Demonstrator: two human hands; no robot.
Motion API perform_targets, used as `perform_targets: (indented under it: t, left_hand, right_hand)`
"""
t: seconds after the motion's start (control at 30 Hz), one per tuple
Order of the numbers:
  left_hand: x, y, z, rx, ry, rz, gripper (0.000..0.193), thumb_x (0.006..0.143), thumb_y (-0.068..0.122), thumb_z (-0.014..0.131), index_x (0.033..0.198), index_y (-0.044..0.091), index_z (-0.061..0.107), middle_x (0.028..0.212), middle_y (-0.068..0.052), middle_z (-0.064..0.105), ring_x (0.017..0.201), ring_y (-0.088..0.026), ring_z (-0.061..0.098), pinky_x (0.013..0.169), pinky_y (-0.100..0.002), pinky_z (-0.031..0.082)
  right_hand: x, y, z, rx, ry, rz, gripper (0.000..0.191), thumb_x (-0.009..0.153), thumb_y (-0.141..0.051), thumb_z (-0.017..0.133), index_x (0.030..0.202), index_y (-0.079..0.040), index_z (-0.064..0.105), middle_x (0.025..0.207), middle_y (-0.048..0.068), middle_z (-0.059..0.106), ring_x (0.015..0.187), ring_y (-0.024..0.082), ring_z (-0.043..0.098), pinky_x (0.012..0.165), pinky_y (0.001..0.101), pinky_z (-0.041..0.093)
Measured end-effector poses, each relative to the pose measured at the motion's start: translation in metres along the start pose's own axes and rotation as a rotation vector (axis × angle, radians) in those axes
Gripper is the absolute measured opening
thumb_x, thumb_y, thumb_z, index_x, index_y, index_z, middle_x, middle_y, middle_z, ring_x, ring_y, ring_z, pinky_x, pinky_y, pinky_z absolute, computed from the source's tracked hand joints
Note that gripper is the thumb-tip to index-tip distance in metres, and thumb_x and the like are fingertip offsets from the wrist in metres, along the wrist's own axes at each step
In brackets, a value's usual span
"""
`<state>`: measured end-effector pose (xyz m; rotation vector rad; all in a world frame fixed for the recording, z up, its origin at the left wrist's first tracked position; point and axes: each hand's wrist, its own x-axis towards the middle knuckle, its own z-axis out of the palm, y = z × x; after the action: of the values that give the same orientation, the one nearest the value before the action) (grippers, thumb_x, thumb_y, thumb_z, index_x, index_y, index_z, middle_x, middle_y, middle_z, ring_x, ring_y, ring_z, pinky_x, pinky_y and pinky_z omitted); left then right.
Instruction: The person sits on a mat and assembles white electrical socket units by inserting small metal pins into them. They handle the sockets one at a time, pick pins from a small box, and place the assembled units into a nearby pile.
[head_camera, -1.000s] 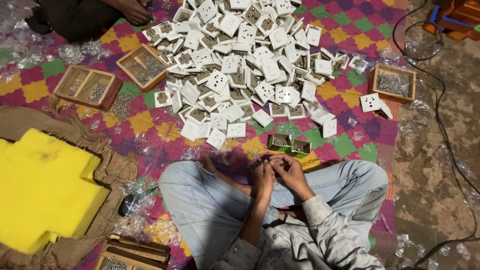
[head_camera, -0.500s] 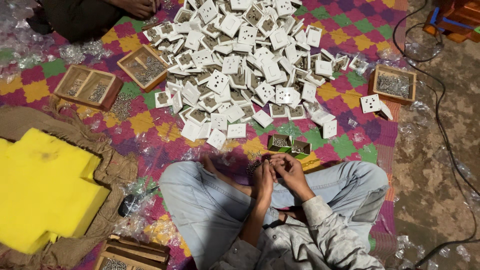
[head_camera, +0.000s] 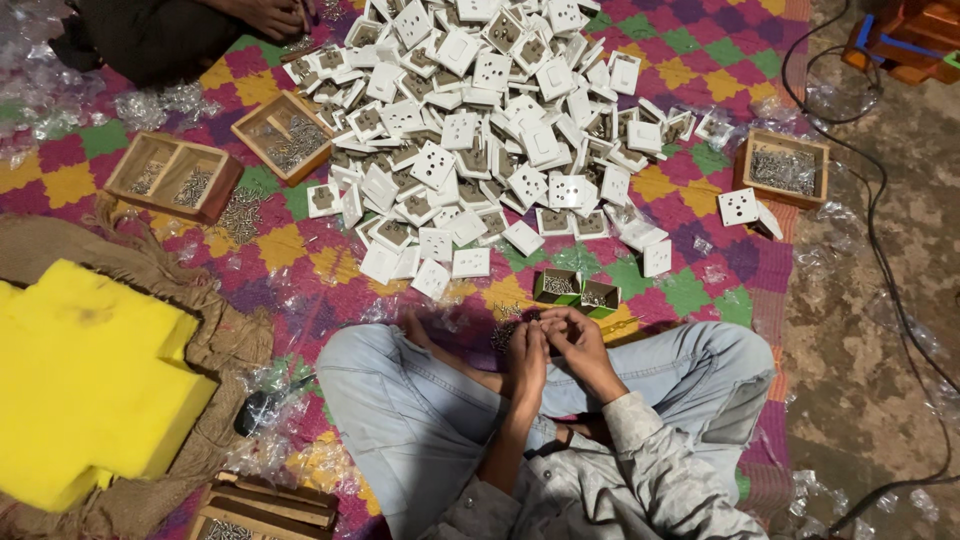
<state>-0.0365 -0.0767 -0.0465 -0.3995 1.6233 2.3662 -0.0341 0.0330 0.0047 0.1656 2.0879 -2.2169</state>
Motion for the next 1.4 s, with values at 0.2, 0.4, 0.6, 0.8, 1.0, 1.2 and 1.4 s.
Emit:
perform_targets:
  t: [0.2, 0.4, 0.6, 0.8, 1.0, 1.2, 1.4]
  left_hand:
    - [0.004, -0.003, -0.001, -0.077, 0.006, -0.007, 0.036, 0.108, 0.029, 0.043, 0.09, 0.005, 0.063, 0.066, 0.002, 0.052, 0.054, -0.006, 0.045, 0.049, -0.025, 0.036]
    - [0.008, -0.011, 0.0, 0.07, 0.055, 0.119, 0.029, 0.105, 0.027, 0.047, 0.09, 0.004, 0.058, 0.069, 0.001, 0.056, 0.057, -0.006, 0.049, 0.051, -0.025, 0.04]
    - [0.01, -0.013, -0.003, -0.085, 0.017, 0.018, 0.035, 0.108, 0.029, 0.045, 0.09, 0.003, 0.058, 0.066, 0.001, 0.05, 0.053, -0.007, 0.045, 0.048, -0.027, 0.036]
    - [0.006, -0.005, 0.001, 0.051, 0.024, 0.062, 0.028, 0.104, 0.027, 0.046, 0.092, 0.005, 0.059, 0.065, 0.002, 0.053, 0.053, -0.007, 0.045, 0.048, -0.027, 0.038]
    - [0.0, 0.002, -0.003, -0.07, 0.012, -0.032, 0.037, 0.109, 0.031, 0.043, 0.085, 0.006, 0.056, 0.062, 0.002, 0.047, 0.051, -0.007, 0.042, 0.047, -0.026, 0.035]
    - [0.009, -0.007, -0.002, -0.024, 0.042, 0.021, 0.027, 0.104, 0.025, 0.048, 0.085, 0.007, 0.055, 0.062, 0.001, 0.047, 0.05, -0.008, 0.044, 0.045, -0.028, 0.034]
    - [0.007, -0.012, -0.005, -0.069, 0.001, 0.029, 0.035, 0.107, 0.028, 0.046, 0.087, 0.004, 0.059, 0.063, 0.003, 0.047, 0.051, -0.006, 0.043, 0.046, -0.026, 0.035]
  right_hand:
    - [-0.001, 0.0, 0.001, -0.024, 0.007, 0.003, 0.026, 0.093, 0.003, 0.063, 0.119, 0.005, 0.064, 0.084, 0.003, 0.069, 0.072, 0.009, 0.063, 0.068, 0.0232, 0.052]
    - [-0.001, -0.002, 0.001, -0.048, 0.018, -0.022, 0.025, 0.094, 0.002, 0.064, 0.119, 0.004, 0.064, 0.089, 0.001, 0.069, 0.083, 0.006, 0.064, 0.078, 0.0221, 0.053]
    - [-0.002, -0.001, 0.001, -0.038, 0.018, -0.009, 0.026, 0.093, 0.003, 0.064, 0.119, 0.004, 0.064, 0.087, 0.001, 0.069, 0.077, 0.008, 0.062, 0.073, 0.0232, 0.052]
    - [-0.002, -0.002, 0.001, -0.033, 0.004, -0.021, 0.026, 0.094, 0.003, 0.063, 0.12, 0.004, 0.064, 0.087, 0.002, 0.068, 0.076, 0.008, 0.062, 0.072, 0.023, 0.052]
    - [-0.002, 0.001, 0.002, -0.023, 0.005, -0.01, 0.026, 0.093, 0.004, 0.062, 0.12, 0.004, 0.064, 0.09, 0.0, 0.069, 0.08, 0.006, 0.061, 0.074, 0.0226, 0.052]
    - [-0.002, 0.001, 0.001, -0.063, 0.005, -0.063, 0.026, 0.095, 0.005, 0.062, 0.121, 0.004, 0.064, 0.088, 0.001, 0.067, 0.083, 0.006, 0.062, 0.079, 0.0216, 0.052]
    - [-0.002, 0.002, 0.002, -0.013, 0.003, -0.014, 0.026, 0.094, 0.005, 0.061, 0.12, 0.004, 0.063, 0.087, 0.001, 0.068, 0.076, 0.007, 0.062, 0.071, 0.0232, 0.052]
